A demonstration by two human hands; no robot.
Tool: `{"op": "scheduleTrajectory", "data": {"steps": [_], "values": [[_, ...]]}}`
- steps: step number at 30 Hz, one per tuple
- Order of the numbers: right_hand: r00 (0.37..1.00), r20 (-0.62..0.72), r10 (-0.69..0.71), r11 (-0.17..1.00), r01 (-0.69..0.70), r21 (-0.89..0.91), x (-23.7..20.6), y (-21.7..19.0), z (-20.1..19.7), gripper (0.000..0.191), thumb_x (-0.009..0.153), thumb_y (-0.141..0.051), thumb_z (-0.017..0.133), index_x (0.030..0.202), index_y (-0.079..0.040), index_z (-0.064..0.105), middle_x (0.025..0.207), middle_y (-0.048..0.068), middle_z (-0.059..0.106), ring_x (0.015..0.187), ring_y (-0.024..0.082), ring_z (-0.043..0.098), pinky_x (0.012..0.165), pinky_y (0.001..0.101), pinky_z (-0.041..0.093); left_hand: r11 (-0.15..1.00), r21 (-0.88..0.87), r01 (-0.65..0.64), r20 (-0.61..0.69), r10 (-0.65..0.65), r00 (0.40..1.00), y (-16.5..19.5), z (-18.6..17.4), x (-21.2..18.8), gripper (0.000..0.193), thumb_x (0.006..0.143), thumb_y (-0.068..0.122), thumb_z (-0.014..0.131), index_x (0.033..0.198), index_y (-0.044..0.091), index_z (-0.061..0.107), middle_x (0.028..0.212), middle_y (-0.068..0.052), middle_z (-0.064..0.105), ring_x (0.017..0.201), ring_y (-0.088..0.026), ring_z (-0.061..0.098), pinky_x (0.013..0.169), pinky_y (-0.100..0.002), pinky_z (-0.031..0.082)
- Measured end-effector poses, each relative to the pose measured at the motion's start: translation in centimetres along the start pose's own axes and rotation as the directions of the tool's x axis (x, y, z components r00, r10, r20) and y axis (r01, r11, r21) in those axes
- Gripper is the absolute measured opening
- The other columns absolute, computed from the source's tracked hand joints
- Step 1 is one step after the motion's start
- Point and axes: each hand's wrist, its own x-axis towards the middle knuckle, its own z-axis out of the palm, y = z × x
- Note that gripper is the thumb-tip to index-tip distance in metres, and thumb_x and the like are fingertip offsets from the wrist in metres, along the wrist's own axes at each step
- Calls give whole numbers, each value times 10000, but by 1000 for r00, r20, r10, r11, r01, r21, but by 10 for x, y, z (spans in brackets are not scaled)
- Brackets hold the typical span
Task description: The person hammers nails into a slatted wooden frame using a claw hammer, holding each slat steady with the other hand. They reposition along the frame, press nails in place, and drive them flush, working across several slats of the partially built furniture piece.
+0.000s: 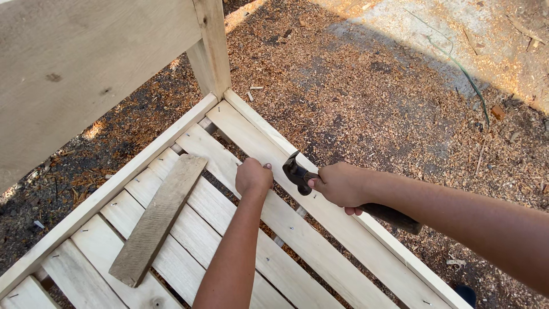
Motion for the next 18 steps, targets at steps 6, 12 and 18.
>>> {"op": "scheduleTrajectory", "data": {"steps": [6, 12, 18], "values": [[1000, -20, 10, 999, -9, 36, -4, 3, -1, 516, 1077, -457, 319, 1127, 0, 553, 621, 92, 612, 474, 215, 662, 482, 377, 592, 999, 17, -32, -51, 33, 998, -2, 3, 3, 290, 960, 355, 706, 891, 83, 780, 792, -90, 761, 824, -240, 761, 728, -396, 605], [999, -12, 31, 999, -31, 24, -5, 4, -3, 461, 1066, -438, 318, 1177, -38, 519, 650, 86, 581, 473, 216, 647, 478, 386, 596, 1000, 10, -27, -66, 28, 997, -4, 7, 4, 279, 954, 348, 704, 907, 82, 772, 836, -109, 780, 840, -259, 764, 742, -405, 602], [1000, -27, 4, 999, -3, 38, -8, 3, -8, 518, 1079, -463, 299, 1162, -24, 561, 639, 70, 588, 474, 190, 654, 471, 358, 590, 999, 18, -37, -49, 37, 998, -2, 4, 0, 293, 961, 353, 700, 897, 75, 768, 853, -118, 774, 833, -256, 773, 726, -401, 615]]}}
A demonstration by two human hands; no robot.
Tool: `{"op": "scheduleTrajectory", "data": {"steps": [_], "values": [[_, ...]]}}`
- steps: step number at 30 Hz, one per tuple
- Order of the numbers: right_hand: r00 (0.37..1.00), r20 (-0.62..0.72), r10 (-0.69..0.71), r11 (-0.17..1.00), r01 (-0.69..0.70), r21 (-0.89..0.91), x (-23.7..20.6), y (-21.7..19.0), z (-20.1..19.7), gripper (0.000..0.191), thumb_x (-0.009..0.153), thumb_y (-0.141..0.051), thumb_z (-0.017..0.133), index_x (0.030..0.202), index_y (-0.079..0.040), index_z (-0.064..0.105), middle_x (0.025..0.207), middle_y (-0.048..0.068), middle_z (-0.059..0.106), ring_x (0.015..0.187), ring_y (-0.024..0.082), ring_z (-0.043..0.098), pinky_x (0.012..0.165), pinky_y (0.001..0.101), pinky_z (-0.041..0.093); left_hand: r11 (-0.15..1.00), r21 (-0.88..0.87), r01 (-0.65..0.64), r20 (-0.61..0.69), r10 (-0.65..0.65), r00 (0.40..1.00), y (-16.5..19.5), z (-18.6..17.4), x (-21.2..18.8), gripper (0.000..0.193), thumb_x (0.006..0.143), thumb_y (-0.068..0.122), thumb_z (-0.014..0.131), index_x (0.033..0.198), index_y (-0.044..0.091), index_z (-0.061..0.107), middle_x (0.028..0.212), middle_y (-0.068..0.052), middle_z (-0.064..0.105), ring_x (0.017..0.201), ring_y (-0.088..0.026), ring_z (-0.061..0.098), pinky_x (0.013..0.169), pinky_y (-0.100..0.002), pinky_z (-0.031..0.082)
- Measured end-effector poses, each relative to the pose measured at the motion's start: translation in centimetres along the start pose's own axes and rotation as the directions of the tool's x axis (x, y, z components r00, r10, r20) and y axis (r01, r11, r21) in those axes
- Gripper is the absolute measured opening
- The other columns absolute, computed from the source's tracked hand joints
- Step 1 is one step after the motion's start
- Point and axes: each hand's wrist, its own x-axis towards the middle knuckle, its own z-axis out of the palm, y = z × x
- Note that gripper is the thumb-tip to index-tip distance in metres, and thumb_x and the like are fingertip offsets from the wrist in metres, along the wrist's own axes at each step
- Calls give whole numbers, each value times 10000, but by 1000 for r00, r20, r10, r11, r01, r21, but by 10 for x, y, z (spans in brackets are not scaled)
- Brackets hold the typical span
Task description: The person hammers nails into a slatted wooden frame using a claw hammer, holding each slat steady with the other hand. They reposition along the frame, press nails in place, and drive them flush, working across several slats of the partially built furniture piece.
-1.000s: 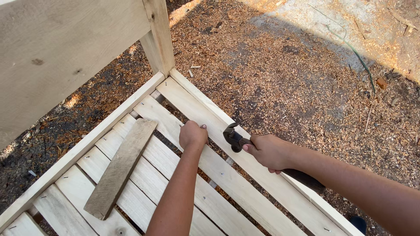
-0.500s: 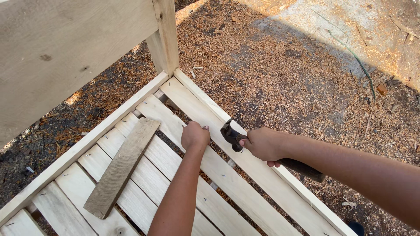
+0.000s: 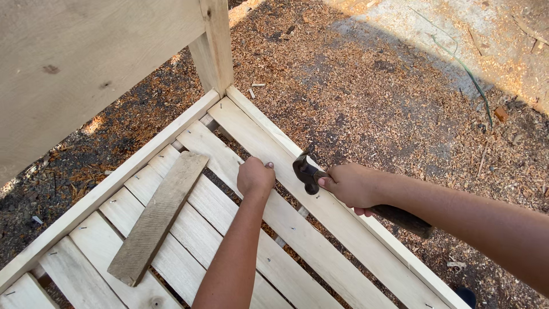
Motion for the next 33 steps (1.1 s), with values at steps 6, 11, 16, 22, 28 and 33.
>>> {"op": "scheduleTrajectory", "data": {"steps": [6, 11, 16, 22, 28, 33], "values": [[1000, 21, 22, 999, -23, 39, 0, 5, 5, 448, 1050, -459, 307, 1178, -100, 542, 611, 70, 553, 479, 205, 651, 485, 370, 590, 1000, 5, 8, 15, -8, 1000, 1, -3, -2, 295, 965, 354, 699, 901, 74, 762, 851, -129, 768, 828, -271, 770, 714, -410, 615], [997, -75, -33, 990, 43, 136, 6, 33, 26, 499, 1058, -476, 375, 1111, -28, 589, 590, 85, 575, 463, 194, 660, 484, 356, 581, 1000, -11, 2, 3, -2, 1000, 2, -2, 0, 285, 952, 343, 707, 887, 74, 772, 838, -121, 778, 836, -264, 763, 737, -405, 602], [893, -451, 7, 720, 308, 621, 5, 61, 106, 340, 964, -361, 565, 1053, -36, 603, 565, 61, 582, 413, 171, 597, 426, 348, 502, 1000, -11, -16, -22, 16, 1000, 0, -2, -1, 281, 954, 338, 708, 882, 73, 766, 813, -112, 768, 818, -258, 758, 735, -409, 602], [803, -530, 274, 355, 427, 831, 16, 74, 216, 305, 976, -307, 571, 984, -3, 598, 582, 61, 578, 411, 144, 550, 400, 323, 438, 1000, -20, -15, -20, 15, 1000, -1, 0, -2, 295, 969, 344, 683, 853, 85, 762, 703, -56, 755, 753, -212, 769, 716, -381, 600], [875, -429, 224, 583, 233, 778, 22, 77, 209, 342, 996, -366, 602, 981, -26, 565, 576, 65, 605, 427, 159, 585, 437, 329, 466, 1000, -8, -14, -13, 14, 1000, 1, -1, -4, 334, 986, 361, 666, 828, 88, 773, 661, -38, 742, 733, -195, 753, 708, -377, 596], [833, -506, 226, 590, 296, 751, -5, 81, 178, 307, 1002, -328, 560, 990, -23, 593, 582, 79, 614, 446, 148, 583, 449, 314, 472, 999, -28, 25, 34, -24, 999, 3, -4, 1, 298, 981, 355, 662, 865, 107, 780, 687, -38, 761, 738, -187, 776, 713, -373, 606]]}}
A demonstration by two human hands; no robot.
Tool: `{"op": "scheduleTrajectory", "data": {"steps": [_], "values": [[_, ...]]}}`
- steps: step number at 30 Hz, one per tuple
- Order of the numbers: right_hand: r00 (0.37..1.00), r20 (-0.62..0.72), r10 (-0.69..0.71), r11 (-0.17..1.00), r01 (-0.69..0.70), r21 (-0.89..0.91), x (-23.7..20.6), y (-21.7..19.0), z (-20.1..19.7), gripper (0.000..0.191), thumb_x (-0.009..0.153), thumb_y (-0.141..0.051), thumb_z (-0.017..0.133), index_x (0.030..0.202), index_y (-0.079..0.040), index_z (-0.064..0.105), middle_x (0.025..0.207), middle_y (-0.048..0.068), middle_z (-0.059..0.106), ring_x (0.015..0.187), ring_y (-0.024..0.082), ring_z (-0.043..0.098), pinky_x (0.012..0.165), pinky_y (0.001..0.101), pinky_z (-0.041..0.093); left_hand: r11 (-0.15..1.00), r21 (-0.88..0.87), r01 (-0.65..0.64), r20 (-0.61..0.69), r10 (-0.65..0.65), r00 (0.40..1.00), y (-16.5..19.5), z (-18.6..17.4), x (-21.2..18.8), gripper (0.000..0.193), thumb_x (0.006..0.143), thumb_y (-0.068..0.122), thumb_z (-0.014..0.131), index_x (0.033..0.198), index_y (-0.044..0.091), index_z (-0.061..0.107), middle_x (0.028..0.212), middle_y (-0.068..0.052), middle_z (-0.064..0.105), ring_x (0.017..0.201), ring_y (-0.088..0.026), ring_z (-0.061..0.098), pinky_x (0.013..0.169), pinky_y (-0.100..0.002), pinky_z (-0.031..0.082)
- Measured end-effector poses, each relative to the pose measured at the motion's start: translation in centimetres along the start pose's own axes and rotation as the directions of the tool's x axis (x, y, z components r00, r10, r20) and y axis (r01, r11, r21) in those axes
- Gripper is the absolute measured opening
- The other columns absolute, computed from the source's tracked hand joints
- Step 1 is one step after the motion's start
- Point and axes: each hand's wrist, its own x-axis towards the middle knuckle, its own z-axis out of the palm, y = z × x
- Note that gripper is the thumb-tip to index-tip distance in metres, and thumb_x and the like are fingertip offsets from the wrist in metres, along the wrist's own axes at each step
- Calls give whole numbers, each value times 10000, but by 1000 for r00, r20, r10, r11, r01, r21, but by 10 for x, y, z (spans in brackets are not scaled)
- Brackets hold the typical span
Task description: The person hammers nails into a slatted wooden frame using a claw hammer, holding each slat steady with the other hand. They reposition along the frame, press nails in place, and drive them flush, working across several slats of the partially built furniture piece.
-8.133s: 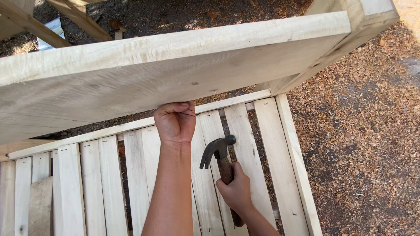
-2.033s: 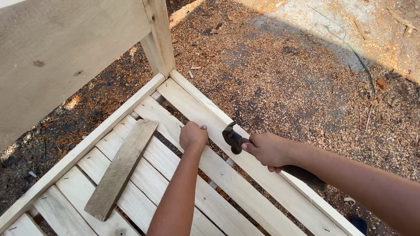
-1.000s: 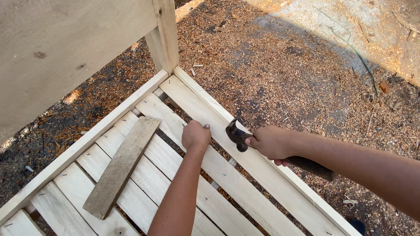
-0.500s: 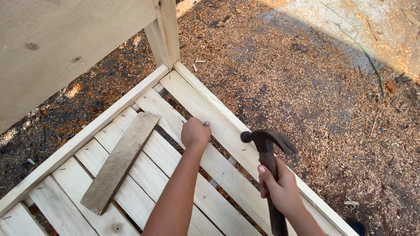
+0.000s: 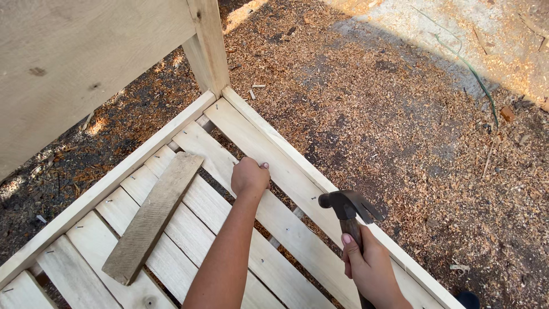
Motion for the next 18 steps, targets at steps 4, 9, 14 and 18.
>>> {"op": "scheduleTrajectory", "data": {"steps": [4, 9, 14, 18], "values": [[937, -179, -298, 947, 314, 64, -9, -6, -23, 272, 1024, -286, 483, 1040, -21, 542, 608, 48, 625, 472, 107, 576, 431, 285, 453, 999, 9, -32, -91, 33, 995, -7, 9, 3, 323, 960, 367, 705, 869, 66, 779, 798, -97, 768, 804, -265, 757, 731, -411, 609], [938, -192, -287, 942, 313, 121, -9, -8, 11, 269, 1026, -282, 474, 1058, -21, 531, 610, 46, 597, 467, 105, 561, 439, 275, 449, 999, -11, -36, -144, 34, 989, -11, 16, 8, 279, 909, 355, 746, 897, 77, 762, 913, -119, 768, 874, -295, 749, 741, -433, 608], [995, -58, -79, 993, 84, 88, -1, -24, 21, 272, 1021, -295, 505, 1021, -25, 545, 584, 68, 573, 449, 137, 546, 437, 300, 452, 999, -29, -28, -135, 24, 991, -8, 12, 10, 264, 916, 347, 740, 902, 85, 767, 914, -120, 775, 874, -296, 756, 743, -428, 616], [925, -242, -295, 917, 345, 201, -14, -25, -2, 277, 1038, -298, 471, 1043, -23, 503, 649, 26, 589, 484, 93, 543, 434, 271, 440, 1000, 1, -17, -69, 17, 997, -9, 11, 9, 285, 935, 350, 730, 886, 76, 790, 920, -126, 781, 877, -292, 765, 750, -422, 620]]}}
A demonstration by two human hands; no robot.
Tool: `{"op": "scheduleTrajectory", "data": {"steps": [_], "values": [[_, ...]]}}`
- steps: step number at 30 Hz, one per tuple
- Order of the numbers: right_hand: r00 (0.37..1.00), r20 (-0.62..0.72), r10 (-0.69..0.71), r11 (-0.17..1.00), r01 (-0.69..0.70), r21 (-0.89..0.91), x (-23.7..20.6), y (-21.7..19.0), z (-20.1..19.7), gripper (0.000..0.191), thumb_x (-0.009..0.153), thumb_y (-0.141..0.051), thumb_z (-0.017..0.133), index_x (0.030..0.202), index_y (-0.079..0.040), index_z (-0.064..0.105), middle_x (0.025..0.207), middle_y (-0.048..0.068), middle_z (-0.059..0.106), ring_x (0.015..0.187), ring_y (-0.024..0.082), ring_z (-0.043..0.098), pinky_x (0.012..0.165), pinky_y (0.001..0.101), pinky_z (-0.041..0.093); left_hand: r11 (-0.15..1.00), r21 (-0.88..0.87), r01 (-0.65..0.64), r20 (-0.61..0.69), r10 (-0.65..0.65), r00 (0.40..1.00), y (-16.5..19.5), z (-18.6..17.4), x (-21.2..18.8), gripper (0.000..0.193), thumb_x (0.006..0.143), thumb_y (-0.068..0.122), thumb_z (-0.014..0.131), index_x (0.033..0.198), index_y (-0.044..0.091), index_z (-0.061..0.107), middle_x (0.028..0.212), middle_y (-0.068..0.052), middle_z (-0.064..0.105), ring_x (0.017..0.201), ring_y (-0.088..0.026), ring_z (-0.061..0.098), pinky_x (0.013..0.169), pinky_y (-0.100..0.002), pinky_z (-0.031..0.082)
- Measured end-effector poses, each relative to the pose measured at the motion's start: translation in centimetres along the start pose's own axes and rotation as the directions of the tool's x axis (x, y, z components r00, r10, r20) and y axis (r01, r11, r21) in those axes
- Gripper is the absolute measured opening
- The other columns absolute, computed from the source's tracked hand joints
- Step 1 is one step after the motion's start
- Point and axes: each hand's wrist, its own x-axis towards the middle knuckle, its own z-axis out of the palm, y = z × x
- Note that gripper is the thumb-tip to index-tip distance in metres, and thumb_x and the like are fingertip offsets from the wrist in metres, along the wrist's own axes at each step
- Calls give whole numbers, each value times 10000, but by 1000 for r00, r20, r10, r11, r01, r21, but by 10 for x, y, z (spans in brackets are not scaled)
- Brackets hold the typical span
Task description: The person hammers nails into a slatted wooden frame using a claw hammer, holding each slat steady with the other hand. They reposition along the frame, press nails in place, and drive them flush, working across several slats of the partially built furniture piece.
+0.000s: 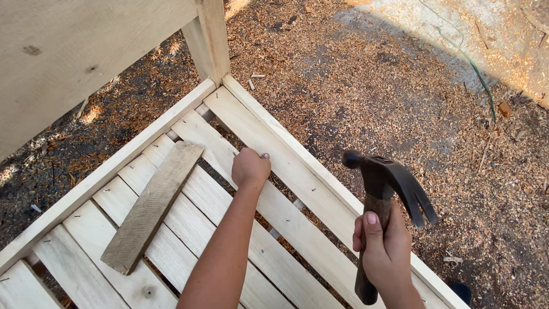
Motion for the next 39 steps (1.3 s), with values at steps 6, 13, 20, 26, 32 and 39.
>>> {"op": "scheduleTrajectory", "data": {"steps": [6, 13, 20, 26, 32, 39], "values": [[969, 102, 225, 933, -185, -309, 6, 15, 32, 276, 1016, -315, 513, 1042, -41, 533, 603, 56, 609, 476, 137, 585, 461, 300, 467, 1000, 13, -11, -15, 11, 1000, 1, -1, 1, 281, 917, 361, 749, 921, 82, 784, 951, -139, 773, 898, -311, 754, 755, -432, 612], [987, 8, 158, 968, -153, -198, 5, 37, 15, 267, 995, -283, 522, 1016, -34, 616, 576, 122, 612, 458, 198, 611, 459, 380, 495, 1000, 16, 16, 35, -16, 999, 3, -8, 3, 290, 924, 375, 734, 939, 91, 791, 975, -124, 780, 923, -295, 759, 769, -427, 612], [993, 86, 78, 904, -34, -426, 12, 84, 38, 326, 983, -312, 581, 1164, -41, 569, 609, 98, 669, 511, 184, 649, 495, 363, 496, 999, 37, 7, 24, -8, 1000, 4, -9, 2, 292, 923, 385, 736, 957, 101, 792, 982, -122, 778, 929, -299, 753, 778, -431, 609], [869, 79, 488, 855, -459, -240, 9, 70, 21, 427, 1006, -395, 594, 1301, -97, 517, 557, 128, 592, 435, 214, 598, 456, 384, 477, 999, 43, 9, -3, -9, 1000, 5, -5, -2, 292, 937, 384, 721, 962, 99, 777, 994, -121, 776, 934, -299, 758, 774, -433, 614], [942, 72, 328, 910, -295, -293, 4, 32, 5, 583, 856, -222, 721, 1394, -98, 534, 595, 63, 619, 442, 178, 616, 432, 354, 491, 999, 41, -3, -2, 4, 1000, 3, -5, 3, 282, 930, 373, 732, 957, 95, 773, 997, -121, 773, 948, -302, 750, 779, -431, 612], [955, -69, -287, 957, 289, 21, -6, 8, -24, 377, 1030, -238, 609, 1255, 20, 451, 754, 51, 677, 638, 93, 685, 569, 269, 541, 999, 45, 14, 33, -16, 999, 1, -6, 4, 298, 924, 380, 745, 984, 88, 758, 995, -130, 772, 932, -296, 760, 763, -421, 619]]}}
